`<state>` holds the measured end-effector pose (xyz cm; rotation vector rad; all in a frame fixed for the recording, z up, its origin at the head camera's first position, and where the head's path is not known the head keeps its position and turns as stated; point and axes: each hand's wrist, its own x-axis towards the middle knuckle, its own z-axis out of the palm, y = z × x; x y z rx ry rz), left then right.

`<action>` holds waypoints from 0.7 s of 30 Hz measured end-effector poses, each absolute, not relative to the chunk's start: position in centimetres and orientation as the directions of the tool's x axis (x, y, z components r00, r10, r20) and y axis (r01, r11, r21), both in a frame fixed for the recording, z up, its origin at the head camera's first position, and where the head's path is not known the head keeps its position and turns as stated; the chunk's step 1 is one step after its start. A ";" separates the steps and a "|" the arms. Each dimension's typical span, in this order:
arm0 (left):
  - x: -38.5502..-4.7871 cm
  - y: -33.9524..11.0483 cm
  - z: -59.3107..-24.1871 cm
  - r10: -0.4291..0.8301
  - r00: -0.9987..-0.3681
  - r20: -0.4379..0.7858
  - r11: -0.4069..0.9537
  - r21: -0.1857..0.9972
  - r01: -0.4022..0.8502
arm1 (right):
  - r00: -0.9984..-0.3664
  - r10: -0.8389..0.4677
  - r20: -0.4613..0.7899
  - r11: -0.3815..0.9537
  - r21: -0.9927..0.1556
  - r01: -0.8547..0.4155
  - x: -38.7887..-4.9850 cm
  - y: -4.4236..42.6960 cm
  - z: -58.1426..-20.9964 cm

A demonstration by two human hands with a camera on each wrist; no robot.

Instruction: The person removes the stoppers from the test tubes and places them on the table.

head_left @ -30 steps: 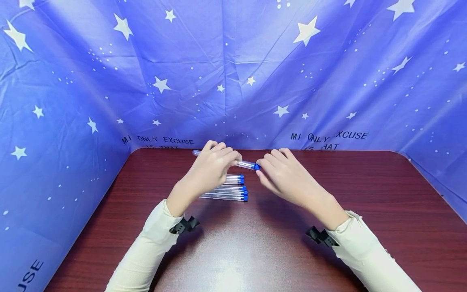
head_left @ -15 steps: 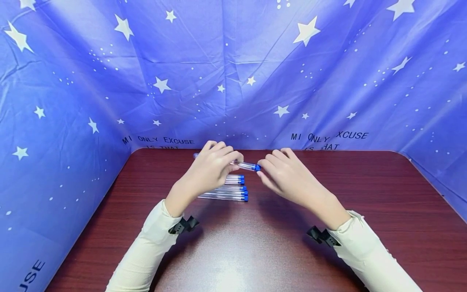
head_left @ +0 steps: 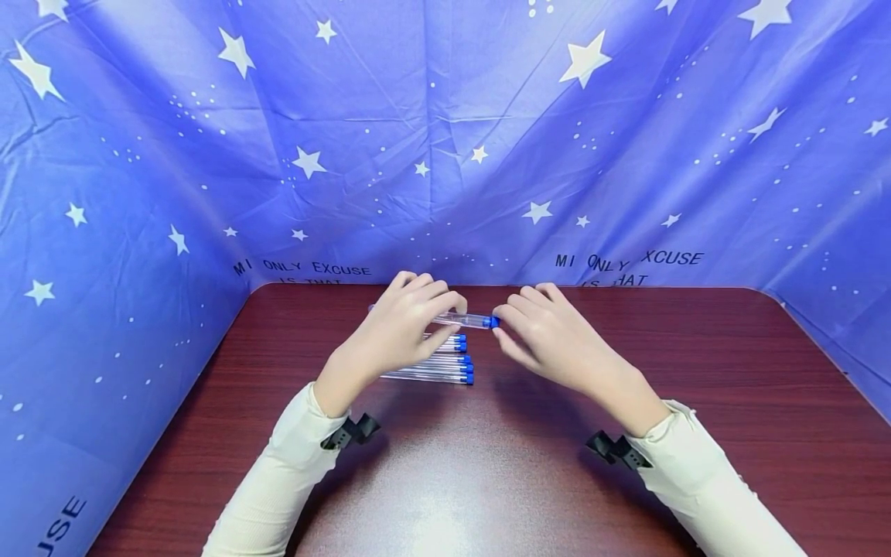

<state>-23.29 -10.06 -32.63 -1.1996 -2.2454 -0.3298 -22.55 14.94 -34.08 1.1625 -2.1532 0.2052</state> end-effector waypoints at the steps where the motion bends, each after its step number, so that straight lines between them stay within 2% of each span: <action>1: -23.3 -10.0 -32.6 0.683 -0.438 0.585 0.569 -0.050 0.821 | -0.378 -0.683 0.625 0.589 0.166 -0.791 -22.6 15.0 -34.1; 10: -23.2 -9.9 -32.6 0.683 -0.429 0.592 0.578 -0.078 0.813 | -0.359 -0.683 0.637 0.586 0.183 -0.790 -22.8 15.1 -34.2; 15: -23.2 -9.9 -32.9 0.685 -0.443 0.579 0.578 -0.062 0.814 | -0.323 -0.692 0.646 0.583 0.236 -0.777 -23.3 15.2 -34.3; 21: -23.7 -9.5 -32.9 0.710 -0.407 0.574 0.559 -0.107 0.822 | -0.279 -0.722 0.633 0.569 0.314 -0.760 -23.9 15.6 -34.4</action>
